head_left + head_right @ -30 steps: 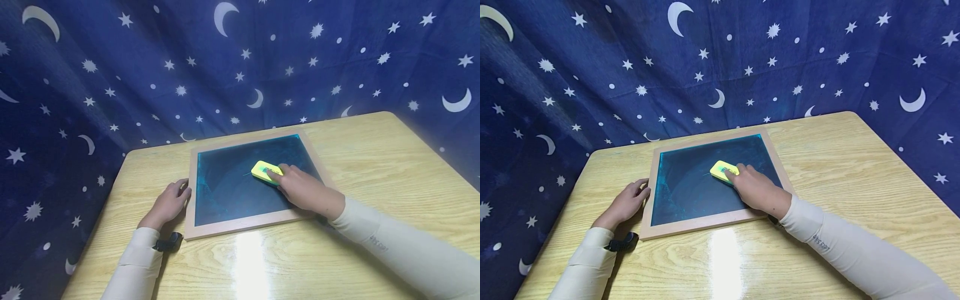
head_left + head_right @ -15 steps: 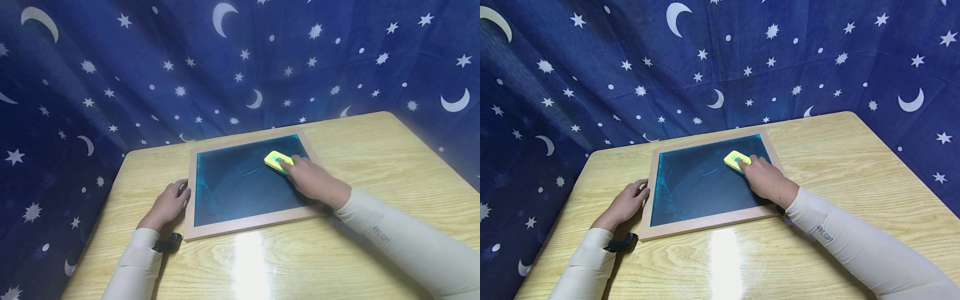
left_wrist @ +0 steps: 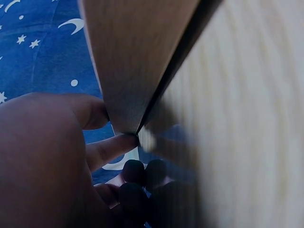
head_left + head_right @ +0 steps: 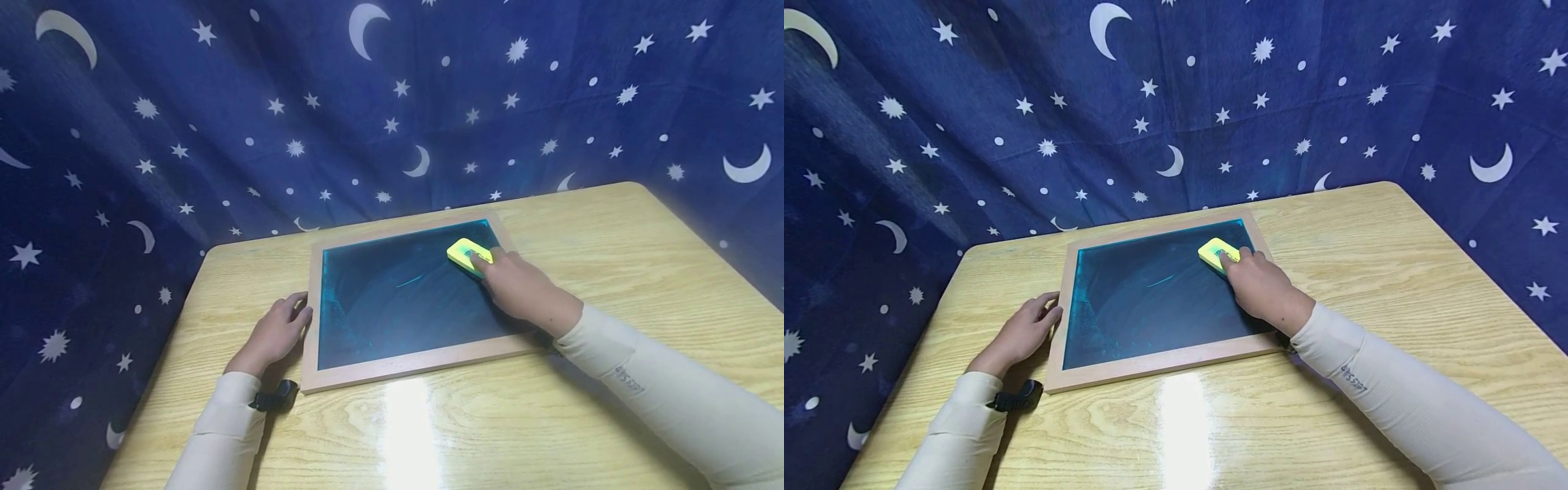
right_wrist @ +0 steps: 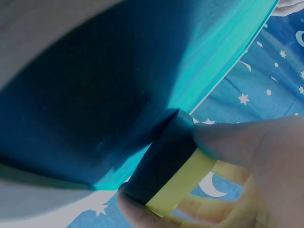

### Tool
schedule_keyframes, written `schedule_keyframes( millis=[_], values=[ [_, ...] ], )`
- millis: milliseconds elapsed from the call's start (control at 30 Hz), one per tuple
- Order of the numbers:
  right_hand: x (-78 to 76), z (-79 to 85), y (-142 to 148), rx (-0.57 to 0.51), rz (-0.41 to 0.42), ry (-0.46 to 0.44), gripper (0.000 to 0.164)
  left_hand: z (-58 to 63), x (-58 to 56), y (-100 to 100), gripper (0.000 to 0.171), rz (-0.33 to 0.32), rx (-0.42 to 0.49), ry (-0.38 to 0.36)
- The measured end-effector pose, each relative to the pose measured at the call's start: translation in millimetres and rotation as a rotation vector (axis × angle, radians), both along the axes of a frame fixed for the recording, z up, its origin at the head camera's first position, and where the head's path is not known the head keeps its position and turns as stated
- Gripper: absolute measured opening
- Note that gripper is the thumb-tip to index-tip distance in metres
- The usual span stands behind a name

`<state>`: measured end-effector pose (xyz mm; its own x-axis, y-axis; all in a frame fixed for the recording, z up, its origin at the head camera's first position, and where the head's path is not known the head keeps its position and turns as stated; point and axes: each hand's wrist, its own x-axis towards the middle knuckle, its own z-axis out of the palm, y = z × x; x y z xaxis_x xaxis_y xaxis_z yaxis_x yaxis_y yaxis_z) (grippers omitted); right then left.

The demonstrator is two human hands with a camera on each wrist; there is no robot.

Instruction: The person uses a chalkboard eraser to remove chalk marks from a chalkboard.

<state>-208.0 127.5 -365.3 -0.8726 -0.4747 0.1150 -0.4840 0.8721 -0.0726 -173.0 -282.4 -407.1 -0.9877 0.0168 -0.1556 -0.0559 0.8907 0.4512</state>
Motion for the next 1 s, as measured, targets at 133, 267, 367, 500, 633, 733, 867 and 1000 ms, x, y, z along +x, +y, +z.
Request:
schedule_keyframes(
  millis=[133, 267, 367, 500, 633, 733, 867, 1000],
  values=[
    [2.0, 1.6, -2, 0.007, -0.007, 0.006, 0.045, -0.3, 0.0, 0, 0.057, -0.003, 0.001, 0.001],
    [2.9, 1.5, -5, 0.010, -0.004, 0.032, 0.045, -0.9, 0.2, 0, 0.057, -0.007, 0.004, 0.003],
    [2.8, 0.1, -7, 0.020, 0.006, 0.057, 0.045, -1.1, 0.3, 0, 0.057, -0.007, 0.006, 0.005],
    [3.2, -1.2, -12, 0.034, 0.021, 0.080, 0.046, -1.1, 0.3, 0, 0.057, -0.004, 0.007, 0.005],
    [5.5, -0.9, -18, 0.043, 0.022, 0.091, 0.046, -0.9, 0.0, 1, 0.057, 0.004, 0.008, -0.002],
    [7.8, -0.6, -24, 0.049, 0.028, 0.097, 0.046, -0.6, -0.4, 2, 0.057, 0.010, 0.007, -0.005],
    [10.9, -0.3, -32, 0.056, 0.047, 0.105, 0.045, -0.4, -0.6, 3, 0.058, 0.012, 0.003, -0.006],
    [14.3, -0.6, -40, 0.066, 0.069, 0.114, 0.043, 0.3, -0.1, 2, 0.058, 0.009, -0.001, -0.003]
  ],
)
